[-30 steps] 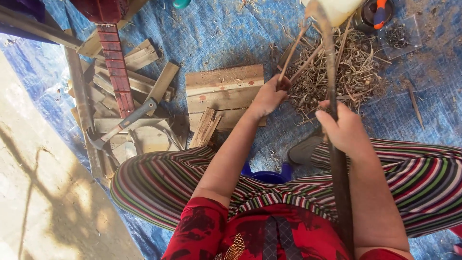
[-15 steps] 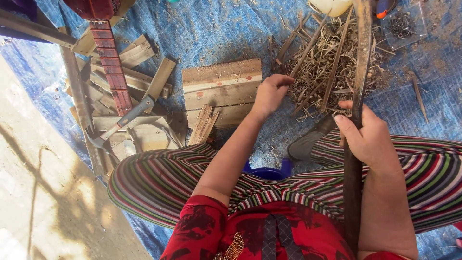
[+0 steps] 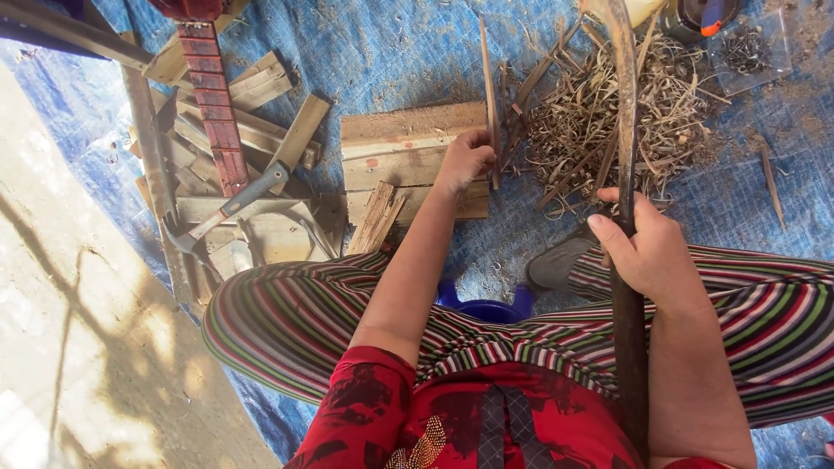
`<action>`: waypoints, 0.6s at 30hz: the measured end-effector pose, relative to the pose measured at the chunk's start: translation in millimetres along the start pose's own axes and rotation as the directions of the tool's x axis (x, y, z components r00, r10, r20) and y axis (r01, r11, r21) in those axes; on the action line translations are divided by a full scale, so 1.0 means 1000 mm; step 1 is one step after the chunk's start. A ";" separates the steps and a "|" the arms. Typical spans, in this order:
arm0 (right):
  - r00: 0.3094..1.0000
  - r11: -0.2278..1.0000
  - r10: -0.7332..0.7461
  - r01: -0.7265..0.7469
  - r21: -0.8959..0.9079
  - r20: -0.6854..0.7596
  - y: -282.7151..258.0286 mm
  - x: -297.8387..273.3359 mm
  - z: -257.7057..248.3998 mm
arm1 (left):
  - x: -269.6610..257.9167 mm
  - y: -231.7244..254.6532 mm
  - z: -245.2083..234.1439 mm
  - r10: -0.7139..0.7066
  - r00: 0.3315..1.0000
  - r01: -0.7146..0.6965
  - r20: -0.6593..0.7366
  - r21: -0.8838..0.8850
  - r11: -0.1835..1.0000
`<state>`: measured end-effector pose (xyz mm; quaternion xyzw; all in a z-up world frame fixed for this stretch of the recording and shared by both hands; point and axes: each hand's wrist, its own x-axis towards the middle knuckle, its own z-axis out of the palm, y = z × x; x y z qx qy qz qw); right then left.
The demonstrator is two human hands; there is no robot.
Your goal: The person is using a curved blade to shave thin strips of wood from a block, likely for kindling or craft purposes.
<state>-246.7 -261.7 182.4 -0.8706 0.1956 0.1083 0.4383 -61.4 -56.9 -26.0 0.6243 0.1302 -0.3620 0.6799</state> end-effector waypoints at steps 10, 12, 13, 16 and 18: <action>0.995 1.000 0.031 -0.031 0.000 0.095 -0.002 0.008 0.021 | -0.009 0.018 0.003 0.197 0.980 -0.191 0.032 -0.124 0.974; 0.995 1.000 0.024 -0.022 -0.018 0.102 -0.002 0.009 0.025 | -0.013 0.026 0.001 0.177 0.984 -0.178 -0.018 -0.113 0.978; 0.995 1.000 0.021 -0.019 -0.020 0.103 0.005 0.010 0.028 | -0.010 0.022 0.001 0.180 0.984 -0.181 -0.021 -0.115 0.977; 0.990 0.996 -0.071 0.076 -0.039 0.120 0.017 0.013 0.033 | -0.002 0.012 -0.002 0.287 0.954 -0.287 -0.086 0.013 0.958; 0.987 0.997 -0.045 0.053 -0.052 0.156 0.014 0.013 0.035 | 0.002 0.006 -0.006 0.419 0.901 -0.403 -0.108 0.149 0.903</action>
